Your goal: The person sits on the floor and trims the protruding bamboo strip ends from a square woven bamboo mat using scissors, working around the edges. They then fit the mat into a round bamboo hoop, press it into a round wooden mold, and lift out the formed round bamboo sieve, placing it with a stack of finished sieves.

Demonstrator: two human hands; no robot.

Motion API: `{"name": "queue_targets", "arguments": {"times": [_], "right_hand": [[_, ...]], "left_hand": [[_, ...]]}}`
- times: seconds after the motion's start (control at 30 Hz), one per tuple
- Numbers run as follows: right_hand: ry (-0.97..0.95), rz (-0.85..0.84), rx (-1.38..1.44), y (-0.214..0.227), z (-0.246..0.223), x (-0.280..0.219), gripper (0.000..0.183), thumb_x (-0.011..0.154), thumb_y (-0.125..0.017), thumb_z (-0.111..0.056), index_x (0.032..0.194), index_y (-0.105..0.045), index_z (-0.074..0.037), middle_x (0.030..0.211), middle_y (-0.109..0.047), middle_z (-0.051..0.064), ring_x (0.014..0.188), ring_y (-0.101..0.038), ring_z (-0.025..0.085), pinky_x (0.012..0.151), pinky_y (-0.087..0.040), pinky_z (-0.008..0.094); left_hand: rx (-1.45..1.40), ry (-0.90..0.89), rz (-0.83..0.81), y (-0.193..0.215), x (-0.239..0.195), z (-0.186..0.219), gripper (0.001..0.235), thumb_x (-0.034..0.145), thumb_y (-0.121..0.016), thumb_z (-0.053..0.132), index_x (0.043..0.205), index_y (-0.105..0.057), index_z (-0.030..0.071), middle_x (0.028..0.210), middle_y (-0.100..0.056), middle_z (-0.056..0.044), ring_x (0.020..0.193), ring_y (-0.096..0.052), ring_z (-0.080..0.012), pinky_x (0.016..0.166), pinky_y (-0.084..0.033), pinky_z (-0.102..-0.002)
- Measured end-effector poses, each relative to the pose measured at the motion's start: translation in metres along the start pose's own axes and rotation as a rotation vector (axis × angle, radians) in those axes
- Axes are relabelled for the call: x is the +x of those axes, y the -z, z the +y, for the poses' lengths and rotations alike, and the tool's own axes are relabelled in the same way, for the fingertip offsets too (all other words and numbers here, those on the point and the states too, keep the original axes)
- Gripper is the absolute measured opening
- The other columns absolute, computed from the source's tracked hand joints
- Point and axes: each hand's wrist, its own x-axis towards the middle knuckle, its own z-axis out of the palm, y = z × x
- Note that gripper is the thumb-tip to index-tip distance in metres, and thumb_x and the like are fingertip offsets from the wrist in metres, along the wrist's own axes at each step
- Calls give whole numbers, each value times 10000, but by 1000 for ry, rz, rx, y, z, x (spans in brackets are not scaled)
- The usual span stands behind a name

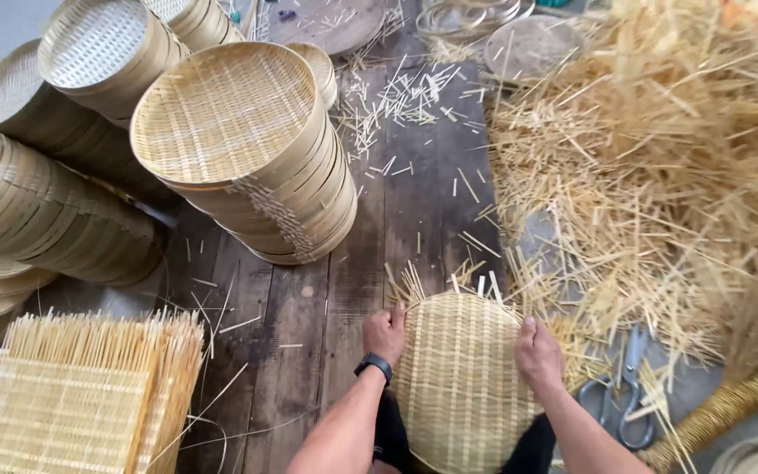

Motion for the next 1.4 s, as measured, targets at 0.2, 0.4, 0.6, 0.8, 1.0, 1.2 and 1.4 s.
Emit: {"name": "queue_targets", "arguments": {"times": [0.2, 0.4, 0.6, 0.8, 1.0, 1.2, 1.4], "right_hand": [[972, -57, -780, 168, 25, -74, 289, 919, -525, -263, 1144, -652, -132, 1034, -675, 58, 1069, -641, 319, 937, -550, 429], [378, -361, -504, 225, 36, -132, 363, 955, -559, -415, 1088, -767, -148, 986, -804, 108, 927, -767, 265, 913, -616, 414], [173, -345, -8, 99, 50, -106, 359, 958, -570, -352, 1137, -726, -83, 961, -782, 155, 932, -762, 286, 890, -596, 432], [-3, -67, 63, 59, 26, -106, 459, 928, -665, -445, 1017, -751, -3, 956, -763, 204, 944, -720, 335, 872, -557, 441], [221, 87, 860, 96, 44, -103, 550, 1095, -451, -395, 1078, -749, 67, 945, -729, 187, 839, -616, 315, 802, -522, 453], [-339, -762, 1605, 92, 83, -60, 520, 1014, -458, -508, 1182, -695, -76, 996, -723, 79, 857, -669, 236, 791, -544, 394], [-213, -211, 864, 44, 98, -114, 541, 1083, -482, -475, 1141, -673, 28, 997, -707, 199, 863, -630, 321, 788, -511, 480]], "left_hand": [[130, -76, 119, 21, -53, 2, 436, 986, -578, 454, 1072, -724, 52, 1120, -688, -198, 1068, -616, -418, 914, -481, -537], [-5, 191, -85, 41, -97, 11, 616, 878, -763, 334, 1359, -551, 13, 1296, -632, -213, 1207, -588, -403, 1008, -485, -475], [-391, 412, -85, 59, -105, 39, 525, 833, -749, 315, 1283, -665, 57, 1235, -755, -165, 1138, -709, -325, 958, -551, -430], [-492, 547, 100, 33, -85, 30, 594, 1006, -608, 510, 1204, -723, -37, 1215, -732, -199, 1121, -687, -313, 959, -519, -430], [-1059, 381, 352, 92, -111, 97, 579, 949, -543, 510, 1163, -735, 8, 1169, -754, -103, 1102, -688, -239, 979, -516, -386], [-1309, 132, -334, 140, -88, 56, 770, 934, -483, 663, 1293, -607, -6, 1221, -705, -158, 1082, -675, -312, 956, -544, -422], [-1331, 665, -599, 88, -89, -2, 776, 920, -577, 594, 1381, -584, -30, 1296, -700, -175, 1168, -659, -306, 1015, -513, -426]]}}
